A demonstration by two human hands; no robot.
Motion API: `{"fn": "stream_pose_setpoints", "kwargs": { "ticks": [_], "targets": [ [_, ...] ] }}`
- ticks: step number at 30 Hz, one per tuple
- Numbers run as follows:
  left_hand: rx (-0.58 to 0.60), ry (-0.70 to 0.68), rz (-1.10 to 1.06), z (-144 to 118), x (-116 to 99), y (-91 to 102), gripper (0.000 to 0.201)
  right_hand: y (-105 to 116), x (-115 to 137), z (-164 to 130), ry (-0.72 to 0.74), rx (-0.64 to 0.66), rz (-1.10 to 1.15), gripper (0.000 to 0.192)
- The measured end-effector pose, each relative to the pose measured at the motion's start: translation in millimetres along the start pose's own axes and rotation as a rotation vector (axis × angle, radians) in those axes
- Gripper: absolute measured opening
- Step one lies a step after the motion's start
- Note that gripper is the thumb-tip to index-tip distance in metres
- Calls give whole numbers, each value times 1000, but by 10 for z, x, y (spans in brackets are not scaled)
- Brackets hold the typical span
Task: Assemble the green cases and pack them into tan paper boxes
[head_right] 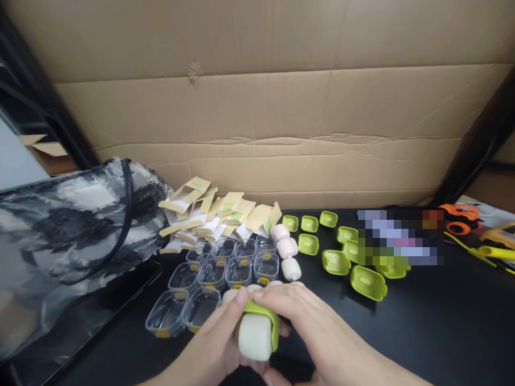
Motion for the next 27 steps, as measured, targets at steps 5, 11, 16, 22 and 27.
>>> {"fn": "stream_pose_setpoints", "kwargs": {
  "ticks": [5, 11, 16, 22, 27],
  "targets": [
    [99, -102, 94, -83, -69, -65, 59, -25, -25, -12, -2, 33, 23, 71],
    [72, -46, 9, -6, -3, 11, 58, -11, -27, 18, -13, 31, 18, 74],
    [35, 3, -36, 40, 9, 27, 74, -29, -37, 34, -39, 86, 98, 75],
    [106, 28, 65, -71, 39, -46, 72, -32, -80, 39, -135, 116, 196, 52],
    [335, 104, -71, -74, 152, -232, 53, 72, -136, -61, -124, 98, 183, 43]
  ]
}}
Point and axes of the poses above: each hand's wrist, its own z-axis towards the middle knuckle, its own y-axis out of the back of the hand, x = y × z, the point moved 9 cm from there along z, towards the middle knuckle, and after that the axes turned 14 degrees about y, right-handed, at the moved point
